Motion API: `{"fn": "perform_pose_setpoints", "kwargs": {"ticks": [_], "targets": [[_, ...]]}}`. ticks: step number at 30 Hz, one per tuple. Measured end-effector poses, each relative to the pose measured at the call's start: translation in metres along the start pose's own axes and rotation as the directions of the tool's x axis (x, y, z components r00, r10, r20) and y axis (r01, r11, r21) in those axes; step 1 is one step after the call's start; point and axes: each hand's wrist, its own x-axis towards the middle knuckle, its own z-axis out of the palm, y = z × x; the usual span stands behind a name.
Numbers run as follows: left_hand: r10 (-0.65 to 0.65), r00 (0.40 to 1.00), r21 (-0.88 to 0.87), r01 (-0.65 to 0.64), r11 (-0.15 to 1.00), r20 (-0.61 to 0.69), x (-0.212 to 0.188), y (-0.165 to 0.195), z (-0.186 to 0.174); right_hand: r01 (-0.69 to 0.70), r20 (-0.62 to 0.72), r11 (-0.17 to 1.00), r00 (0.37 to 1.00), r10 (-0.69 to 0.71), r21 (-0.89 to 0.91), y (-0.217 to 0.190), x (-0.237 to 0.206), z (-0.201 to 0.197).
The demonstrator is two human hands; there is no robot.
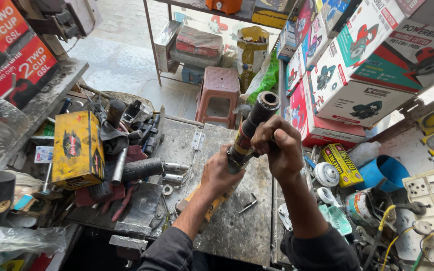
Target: The person picks up a yellow angle grinder from the cluttered workbench and works on its front end, using a screwdriver to loosen and remove components from the tool's spindle and housing. They hold the grinder upright while turning parts by hand and with the screwdriver, adjusting and repositioning the tool repeatedly on the bench.
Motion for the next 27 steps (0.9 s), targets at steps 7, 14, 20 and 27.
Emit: {"fn": "perform_pose_setpoints", "kwargs": {"ticks": [7,14,20,27], "targets": [[-0.021,1.000,-0.047,0.021,0.999,-0.010,0.000,-0.002,-0.002,0.090,-0.248,0.730,0.906,-0.343,-0.678,0.020,-0.023,0.042],[0.020,0.999,-0.011,-0.020,1.000,-0.036,0.001,-0.003,0.002,-0.043,0.031,0.991,0.999,0.040,0.124,0.028,0.008,-0.020],[0.009,1.000,-0.051,-0.010,0.999,-0.021,0.000,-0.005,-0.002,0.063,-0.176,0.908,0.973,-0.148,-0.414,0.007,-0.011,0.026],[-0.008,0.999,-0.025,0.008,1.000,-0.035,0.003,-0.008,0.000,0.093,-0.330,0.861,0.899,-0.289,-0.499,0.040,-0.006,0.041]]}}
